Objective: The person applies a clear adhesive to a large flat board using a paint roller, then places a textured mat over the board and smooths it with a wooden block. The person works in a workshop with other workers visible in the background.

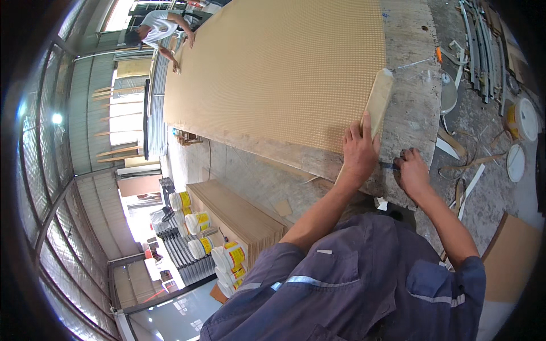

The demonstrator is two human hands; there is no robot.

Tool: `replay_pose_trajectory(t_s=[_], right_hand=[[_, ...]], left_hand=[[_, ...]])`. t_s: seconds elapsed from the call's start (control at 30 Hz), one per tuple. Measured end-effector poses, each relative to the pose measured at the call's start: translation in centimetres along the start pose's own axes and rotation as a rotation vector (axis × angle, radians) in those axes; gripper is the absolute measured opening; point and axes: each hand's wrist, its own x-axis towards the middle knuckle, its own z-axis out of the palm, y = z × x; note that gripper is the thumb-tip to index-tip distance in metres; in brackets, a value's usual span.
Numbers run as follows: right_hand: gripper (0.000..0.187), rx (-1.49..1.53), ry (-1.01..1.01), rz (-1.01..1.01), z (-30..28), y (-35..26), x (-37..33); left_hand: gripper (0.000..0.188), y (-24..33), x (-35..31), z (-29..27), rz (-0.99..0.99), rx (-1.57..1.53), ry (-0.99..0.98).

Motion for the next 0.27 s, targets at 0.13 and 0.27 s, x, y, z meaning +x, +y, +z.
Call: replay_pose_trajectory(t_s=[0.13,0.27], right_hand=[[0.022,0.011,0.029,-0.034,0.23,0.74,0.06],[0.028,0.087,-0.004,0.009,-0.48,0.56,0.2]], left_hand=[[0.073,0.25,0.38,-0.24,-0.014,-0.005,-0.041],[0.077,-0.29,0.29,0.4,-0.043,0.051,-0.084]])
